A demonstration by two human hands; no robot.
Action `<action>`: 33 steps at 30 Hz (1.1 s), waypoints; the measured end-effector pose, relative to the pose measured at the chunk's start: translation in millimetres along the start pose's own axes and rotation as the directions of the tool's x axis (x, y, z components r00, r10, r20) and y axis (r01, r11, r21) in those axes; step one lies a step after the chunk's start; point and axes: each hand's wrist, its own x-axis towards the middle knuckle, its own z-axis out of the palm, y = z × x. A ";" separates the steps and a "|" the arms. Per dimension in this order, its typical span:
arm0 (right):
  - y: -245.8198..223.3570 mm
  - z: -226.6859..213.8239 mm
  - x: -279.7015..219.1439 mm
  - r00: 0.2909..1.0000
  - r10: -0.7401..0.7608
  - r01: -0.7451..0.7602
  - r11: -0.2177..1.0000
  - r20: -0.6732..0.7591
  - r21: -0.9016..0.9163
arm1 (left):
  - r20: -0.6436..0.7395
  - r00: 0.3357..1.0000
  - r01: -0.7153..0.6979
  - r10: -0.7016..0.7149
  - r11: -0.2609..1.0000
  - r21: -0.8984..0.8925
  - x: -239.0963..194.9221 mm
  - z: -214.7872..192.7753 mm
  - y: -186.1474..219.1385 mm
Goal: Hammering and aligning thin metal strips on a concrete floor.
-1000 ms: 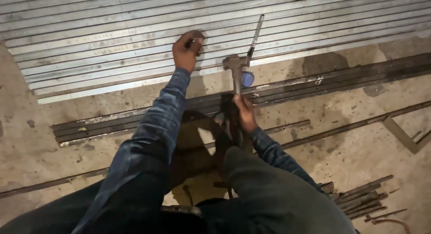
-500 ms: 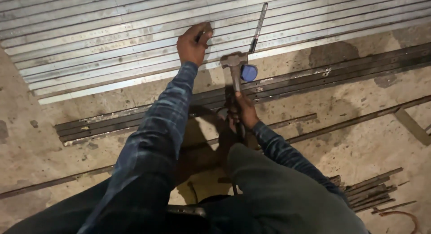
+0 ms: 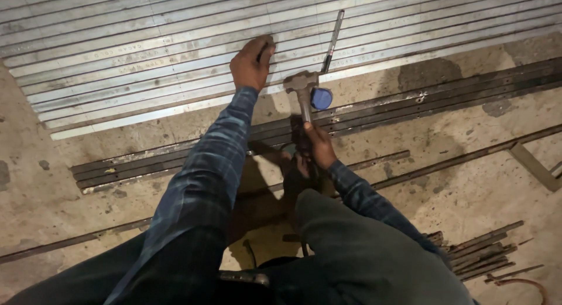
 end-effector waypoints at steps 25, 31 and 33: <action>-14.3 2.7 35.9 0.933 -0.334 0.288 0.917 -0.135 -0.278 | 0.214 0.849 0.509 -0.484 0.639 -0.577 18.4 -0.6 -16.2; -13.2 4.8 31.9 0.961 -0.262 0.232 0.938 -0.089 -0.260 | 0.310 0.875 0.475 -0.371 0.779 -0.408 29.8 -7.9 0.5; -9.4 -2.4 34.2 0.966 -0.235 0.179 0.906 -0.106 -0.384 | 0.273 0.880 0.464 -0.389 0.828 -0.315 33.9 -12.2 13.3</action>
